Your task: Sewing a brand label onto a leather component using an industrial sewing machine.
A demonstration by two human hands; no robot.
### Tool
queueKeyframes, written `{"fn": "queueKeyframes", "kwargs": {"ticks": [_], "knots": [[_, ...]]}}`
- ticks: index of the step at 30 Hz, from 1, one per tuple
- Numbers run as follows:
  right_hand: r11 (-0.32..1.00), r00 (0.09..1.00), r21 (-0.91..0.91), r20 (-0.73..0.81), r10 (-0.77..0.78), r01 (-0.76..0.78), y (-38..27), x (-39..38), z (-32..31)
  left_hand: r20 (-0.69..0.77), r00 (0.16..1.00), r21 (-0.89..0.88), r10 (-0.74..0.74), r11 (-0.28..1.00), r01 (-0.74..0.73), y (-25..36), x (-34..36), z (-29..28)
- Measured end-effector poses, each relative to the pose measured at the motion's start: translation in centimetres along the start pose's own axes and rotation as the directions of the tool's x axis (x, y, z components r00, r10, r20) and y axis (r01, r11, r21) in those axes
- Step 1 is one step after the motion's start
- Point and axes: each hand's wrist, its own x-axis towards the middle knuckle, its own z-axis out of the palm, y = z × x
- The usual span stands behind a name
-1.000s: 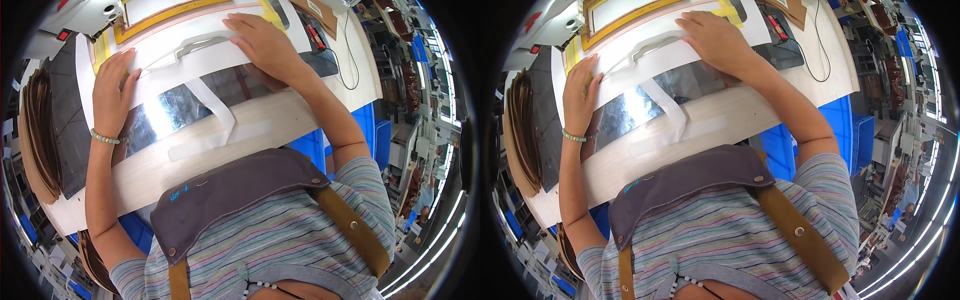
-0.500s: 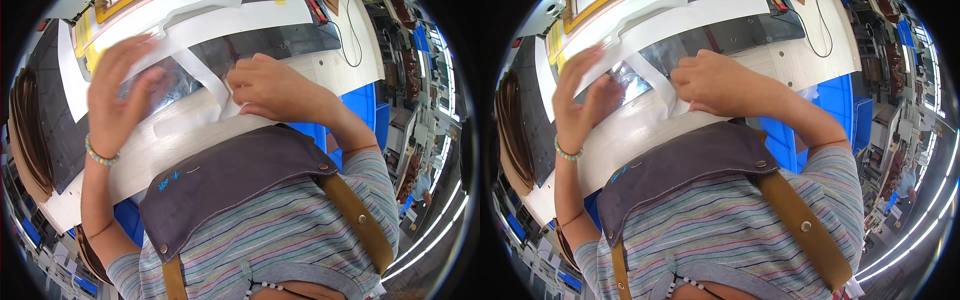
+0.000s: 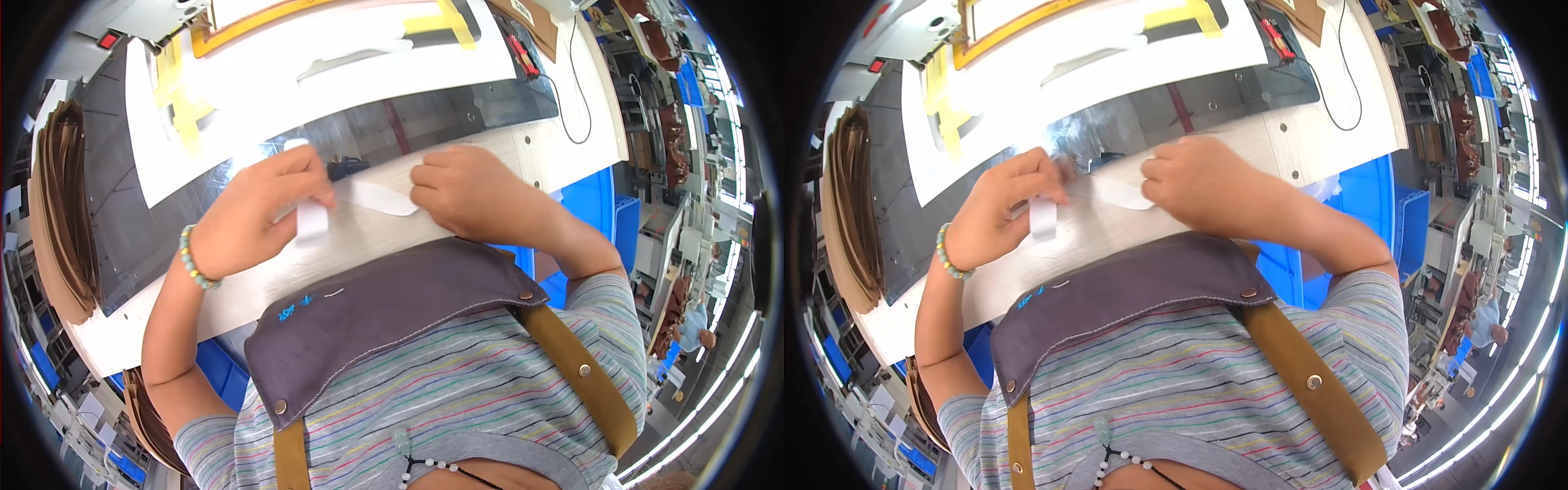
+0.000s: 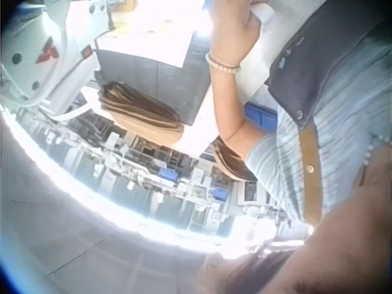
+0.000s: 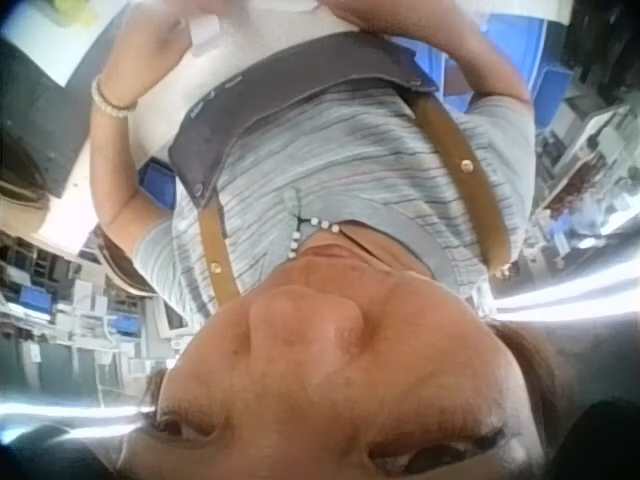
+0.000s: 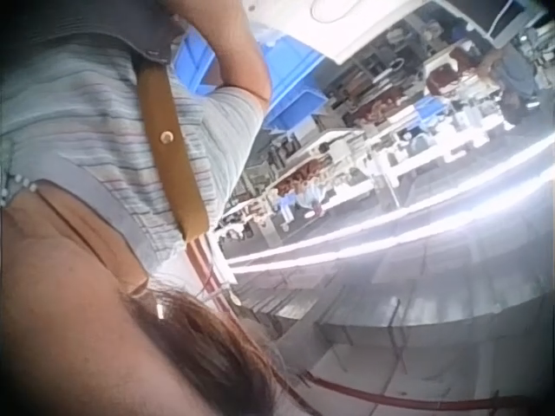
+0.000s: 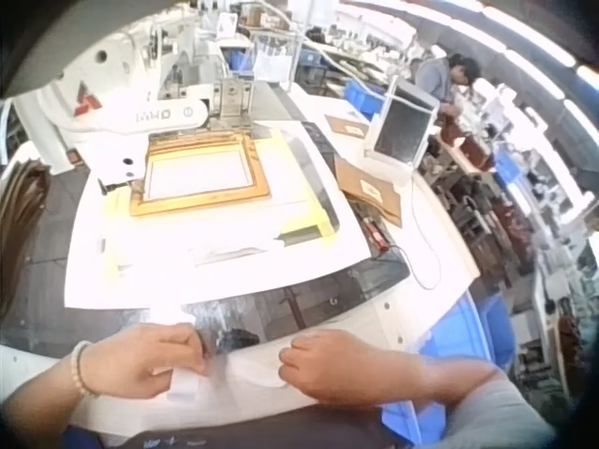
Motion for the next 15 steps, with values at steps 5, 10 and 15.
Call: {"fn": "queueKeyframes", "kwargs": {"ticks": [5, 10, 15], "knots": [[0.971, 0.972, 0.164, -0.131, 0.194, -0.172, 2.5, 1.1, -8.6, 0.084, 0.985, -0.002, -0.151, 0.988, 0.152, 0.3, -1.6, -4.4], [0.914, 0.941, 0.322, -0.306, -0.144, 0.245, 2.7, 6.9, -12.6, -0.08, 0.994, -0.46, 0.08, 0.881, -0.108, 0.7, 1.3, -4.9], [0.857, 0.924, 0.434, -0.364, -0.115, 0.278, 4.7, 11.2, -13.1, 0.012, 0.999, -0.834, -0.044, 0.551, 0.034, -0.7, 2.3, -4.2]]}}
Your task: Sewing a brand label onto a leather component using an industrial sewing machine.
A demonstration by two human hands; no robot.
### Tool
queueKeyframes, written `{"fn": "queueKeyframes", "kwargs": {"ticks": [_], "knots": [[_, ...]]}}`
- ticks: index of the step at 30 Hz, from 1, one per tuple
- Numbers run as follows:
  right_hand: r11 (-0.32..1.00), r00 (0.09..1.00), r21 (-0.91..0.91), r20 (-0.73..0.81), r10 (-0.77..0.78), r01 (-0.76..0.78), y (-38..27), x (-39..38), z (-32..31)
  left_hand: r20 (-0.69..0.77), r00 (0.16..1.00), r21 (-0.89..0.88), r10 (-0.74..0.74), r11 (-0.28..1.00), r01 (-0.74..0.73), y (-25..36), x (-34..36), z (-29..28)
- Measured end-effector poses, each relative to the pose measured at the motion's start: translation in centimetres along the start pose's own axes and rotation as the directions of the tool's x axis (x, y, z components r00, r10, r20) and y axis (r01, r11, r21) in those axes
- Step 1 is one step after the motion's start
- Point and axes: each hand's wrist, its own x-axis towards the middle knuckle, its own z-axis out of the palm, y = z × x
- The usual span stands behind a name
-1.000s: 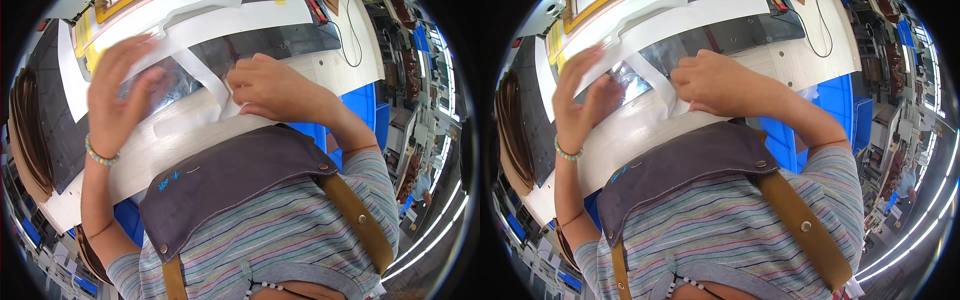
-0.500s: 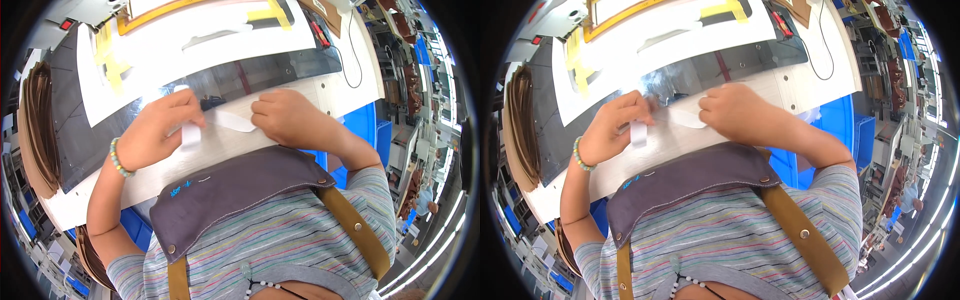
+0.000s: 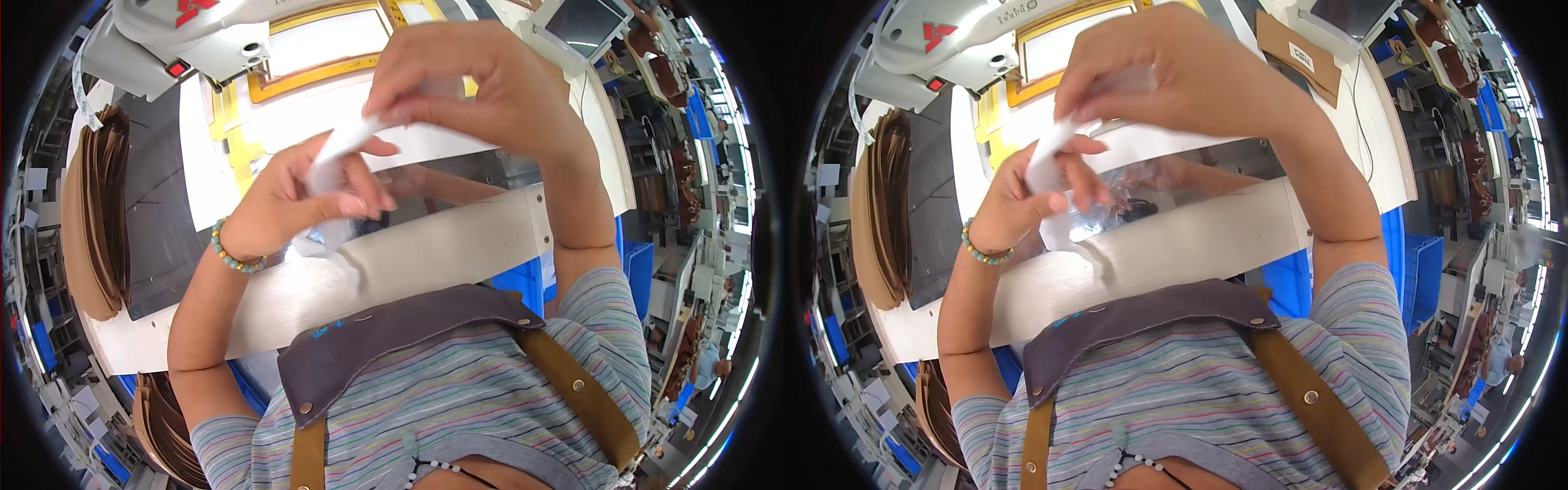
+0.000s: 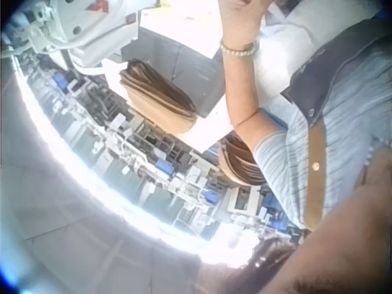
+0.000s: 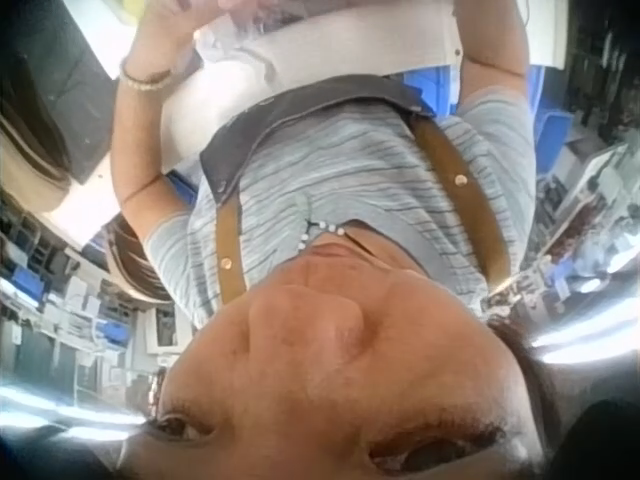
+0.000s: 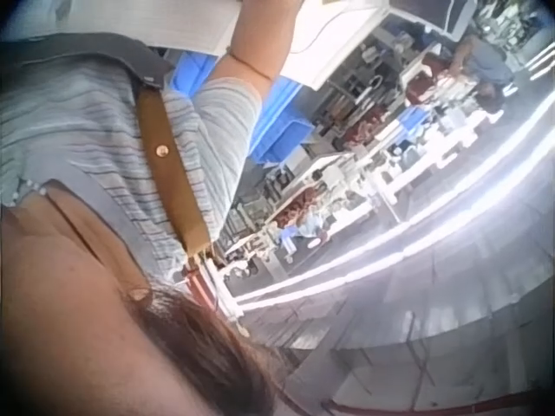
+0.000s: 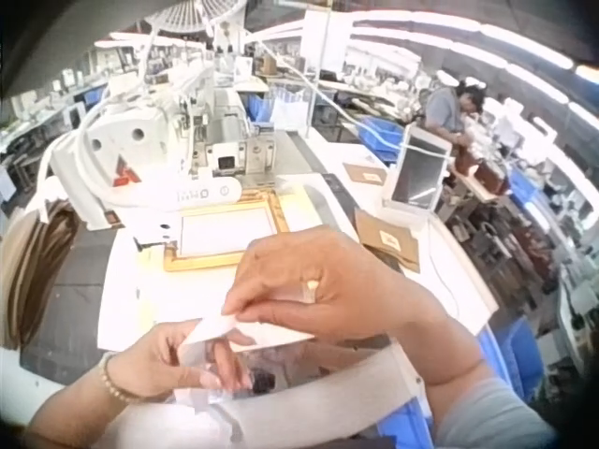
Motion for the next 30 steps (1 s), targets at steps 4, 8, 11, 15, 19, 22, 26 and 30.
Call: {"fn": "queueKeyframes", "kwargs": {"ticks": [4, 8, 11, 15, 19, 22, 26, 30], "knots": [[0.957, 0.959, 0.071, 0.058, 0.279, -0.282, 5.2, -0.1, -2.0, -0.412, 0.898, 0.149, 0.155, 0.984, -0.101, 0.4, -0.8, -4.3], [0.924, 0.924, -0.074, -0.112, 0.367, -0.376, 10.3, -1.1, -0.1, -0.591, 0.796, 0.396, 0.131, 0.907, 0.145, 0.3, -0.2, -7.6], [0.913, 0.927, -0.164, -0.049, 0.371, -0.374, 13.6, -2.0, 1.0, -0.592, 0.791, 0.545, 0.156, 0.8, 0.25, -2.6, -0.8, -9.9], [0.915, 0.934, -0.209, 0.029, 0.357, -0.344, 14.1, -3.1, 1.0, -0.443, 0.847, 0.857, 0.295, 0.415, 0.304, -1.3, -1.1, -8.3], [0.884, 0.892, -0.338, -0.421, 0.164, -0.322, 14.7, -4.7, -2.9, -0.295, 0.858, 0.95, 0.421, 0.23, 0.214, 0.3, -0.5, -4.7], [0.604, 0.43, -0.52, -0.851, -0.302, -0.604, 19.2, -7.3, -9.3, -0.225, 0.9, 0.965, 0.374, 0.214, 0.152, 0.3, 0.3, -2.7], [0.48, 0.204, -0.296, -0.95, -0.235, -0.826, 25.5, -13.4, -15.1, -0.164, 0.919, 0.962, 0.359, 0.264, 0.069, -2.0, 0.4, -3.8], [0.386, 0.256, -0.238, -0.967, -0.005, -0.891, 26.0, -13.7, -14.8, -0.33, 0.856, 0.855, 0.398, 0.511, 0.093, -2.2, 0.8, -2.7]]}}
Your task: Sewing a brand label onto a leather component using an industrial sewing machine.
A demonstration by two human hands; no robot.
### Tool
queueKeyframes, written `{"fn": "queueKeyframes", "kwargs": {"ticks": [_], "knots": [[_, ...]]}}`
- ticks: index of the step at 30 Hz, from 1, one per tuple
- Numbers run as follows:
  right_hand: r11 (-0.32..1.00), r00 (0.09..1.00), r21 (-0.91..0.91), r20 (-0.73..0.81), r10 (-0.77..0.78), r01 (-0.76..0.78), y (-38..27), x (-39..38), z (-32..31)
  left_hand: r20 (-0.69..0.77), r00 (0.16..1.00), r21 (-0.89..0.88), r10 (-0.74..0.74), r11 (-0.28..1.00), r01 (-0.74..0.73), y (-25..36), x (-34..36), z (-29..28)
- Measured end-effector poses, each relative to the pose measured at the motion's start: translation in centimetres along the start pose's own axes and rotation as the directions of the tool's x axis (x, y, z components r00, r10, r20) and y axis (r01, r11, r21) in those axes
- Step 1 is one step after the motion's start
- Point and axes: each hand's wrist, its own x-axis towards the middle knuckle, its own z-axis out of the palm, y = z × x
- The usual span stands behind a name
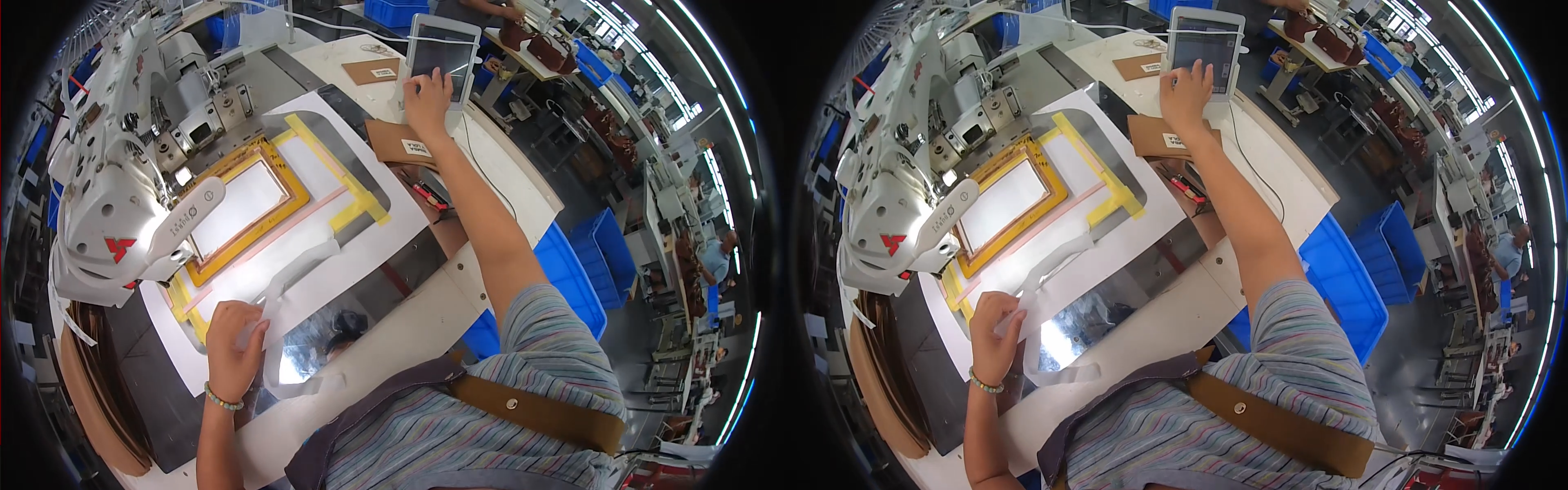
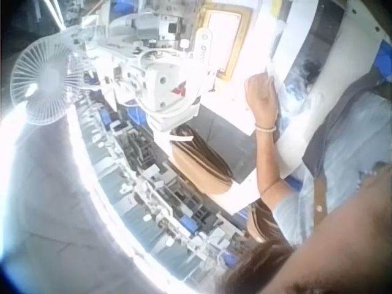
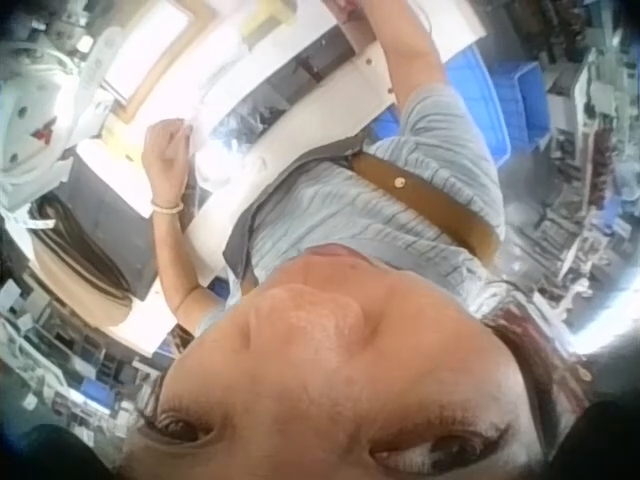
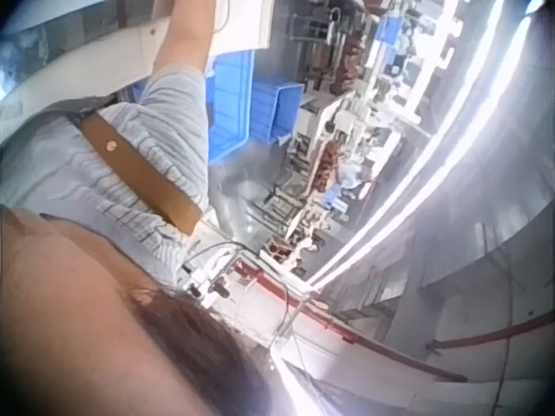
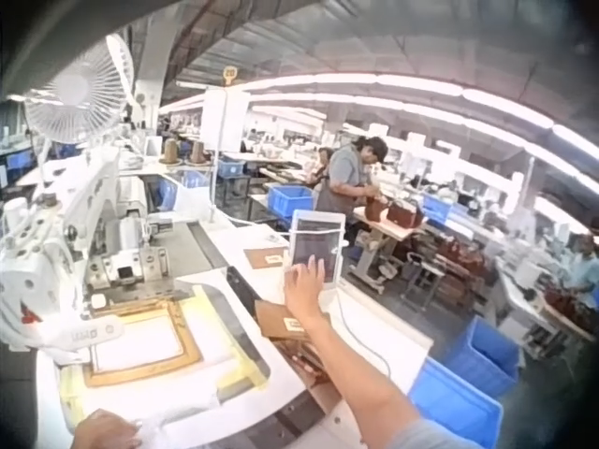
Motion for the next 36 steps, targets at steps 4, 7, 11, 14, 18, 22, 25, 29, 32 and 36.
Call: {"fn": "queueKeyframes", "kwargs": {"ticks": [4, 7, 11, 14, 18, 22, 25, 29, 32, 36], "knots": [[0.838, 0.937, 0.439, -0.026, -0.349, 0.325, -11.7, -4.6, -5.7, 0.012, 0.993, -0.065, -0.119, 0.991, 0.12, 0.2, 0.7, -0.3], [0.629, 0.683, 0.73, 0.318, -0.658, 0.267, -19.6, -9.7, -10.0, -0.003, 0.999, -0.049, -0.036, 0.998, 0.035, 1.6, 2.3, 0.1], [0.528, 0.331, 0.845, 0.475, -0.815, 0.089, -23.9, -13.3, -11.1, -0.061, 0.997, -0.001, -0.05, 0.999, 0.05, 2.5, 3.0, 0.5], [0.603, 0.239, 0.795, 0.599, -0.765, -0.064, -24.7, -12.5, -11.0, -0.162, 0.984, -0.045, -0.08, 0.996, 0.073, 2.0, 2.8, -0.1], [0.629, 0.234, 0.757, 0.653, -0.72, -0.177, -24.0, -11.4, -10.3, -0.172, 0.946, -0.319, -0.276, 0.924, 0.212, -0.1, 1.8, -0.6], [0.614, 0.016, 0.775, 0.623, -0.782, -0.151, -22.2, -10.1, -9.1, -0.09, 0.902, -0.477, -0.423, 0.813, 0.334, -1.3, 1.1, -0.1], [0.666, 0.278, 0.743, 0.629, -0.726, 0.06, -20.3, -10.2, -7.5, 0.037, 0.881, -0.468, -0.471, 0.771, 0.432, -1.4, 1.6, -0.1], [0.532, 0.354, 0.841, 0.529, -0.771, -0.099, -23.0, -13.1, -7.1, 0.011, 0.939, -0.378, -0.343, 0.868, 0.321, -1.5, 1.4, 1.4], [0.473, 0.36, 0.881, 0.449, -0.818, -0.022, -24.5, -16.1, -7.7, -0.016, 0.93, -0.399, -0.367, 0.856, 0.33, -1.3, 1.0, 2.1], [0.605, 0.31, 0.787, 0.609, -0.73, -0.12, -24.2, -16.2, -7.8, -0.091, 0.898, -0.481, -0.431, 0.808, 0.339, -1.8, 1.1, 2.0]]}}
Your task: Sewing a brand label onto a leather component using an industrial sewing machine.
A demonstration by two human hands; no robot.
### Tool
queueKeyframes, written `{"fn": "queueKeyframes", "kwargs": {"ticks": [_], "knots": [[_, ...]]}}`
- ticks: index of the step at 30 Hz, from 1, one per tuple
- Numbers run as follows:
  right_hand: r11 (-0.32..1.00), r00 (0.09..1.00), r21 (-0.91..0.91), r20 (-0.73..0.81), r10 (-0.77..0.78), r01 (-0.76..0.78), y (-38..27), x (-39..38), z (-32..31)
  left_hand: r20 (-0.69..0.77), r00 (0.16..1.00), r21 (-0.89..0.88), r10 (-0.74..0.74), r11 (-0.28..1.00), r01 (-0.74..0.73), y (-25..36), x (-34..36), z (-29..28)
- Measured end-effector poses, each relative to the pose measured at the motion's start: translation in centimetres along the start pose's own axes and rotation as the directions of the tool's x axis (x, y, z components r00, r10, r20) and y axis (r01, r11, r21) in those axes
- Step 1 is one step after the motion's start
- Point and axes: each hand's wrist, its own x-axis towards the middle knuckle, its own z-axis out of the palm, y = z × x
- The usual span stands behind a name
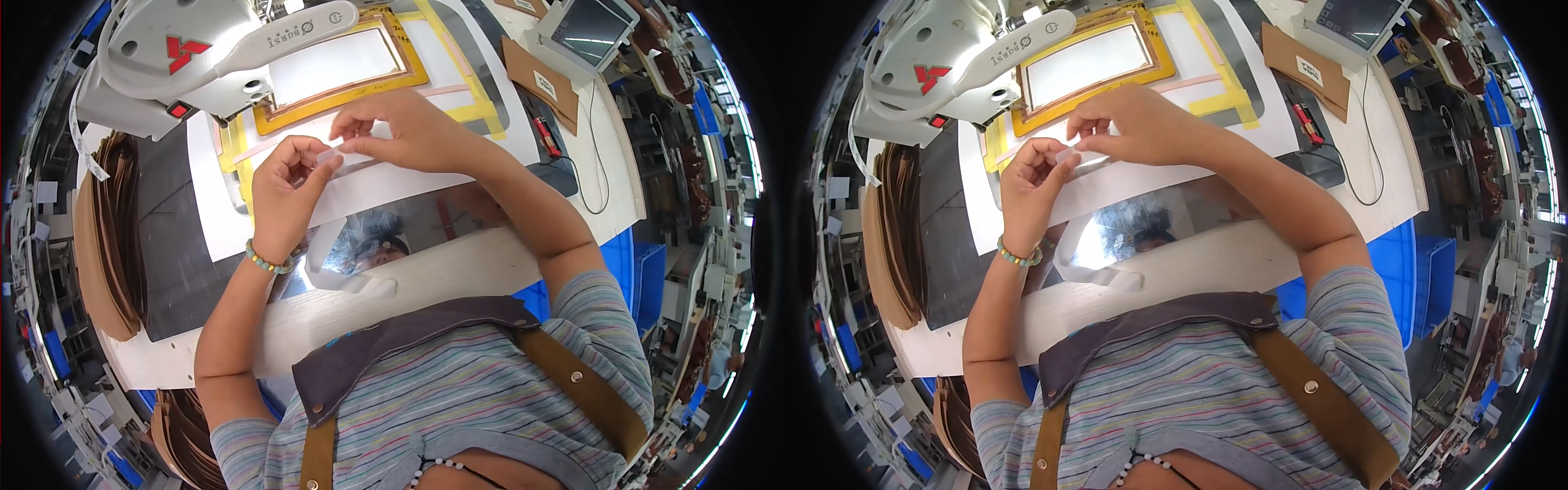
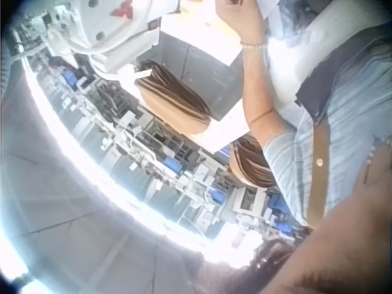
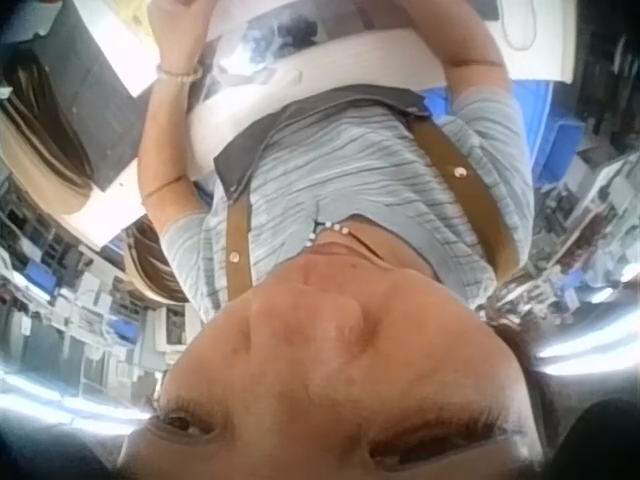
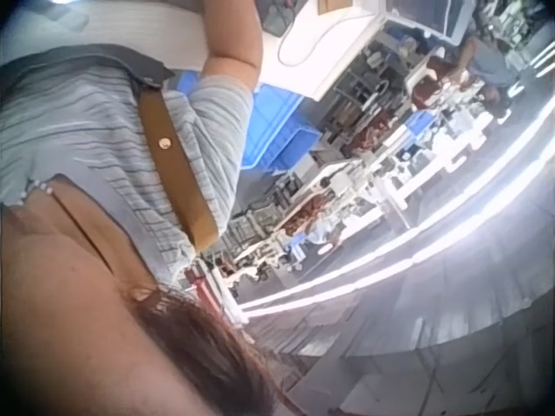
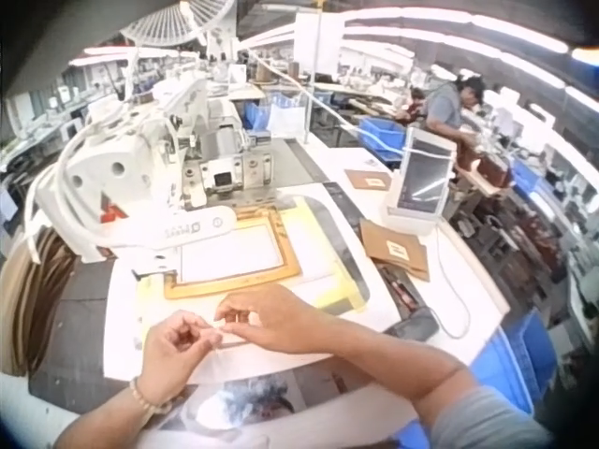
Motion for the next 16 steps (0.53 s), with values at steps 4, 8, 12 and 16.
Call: {"fn": "queueKeyframes", "kwargs": {"ticks": [4, 8, 12, 16], "knots": [[0.999, 0.992, -0.019, 0.112, 0.052, -0.05, -0.1, 0.1, -0.7, -0.003, 1.0, 0.0, 0.01, 1.0, -0.01, -0.1, -0.1, -0.4], [0.994, 0.997, -0.078, -0.004, -0.075, 0.075, 0.6, 0.4, -2.9, 0.003, 1.0, -0.013, -0.013, 1.0, 0.013, 1.4, -0.1, -1.3], [0.95, 0.953, -0.296, -0.304, 0.001, -0.096, 3.7, 1.3, -11.9, 0.131, 0.905, 0.68, 0.404, 0.628, -0.379, 1.9, 1.1, -6.7], [0.852, 0.949, -0.522, -0.245, -0.198, 0.043, 6.7, 9.9, -13.1, 0.302, 0.817, 0.85, 0.492, 0.248, -0.464, -2.6, 3.4, -12.0]]}}
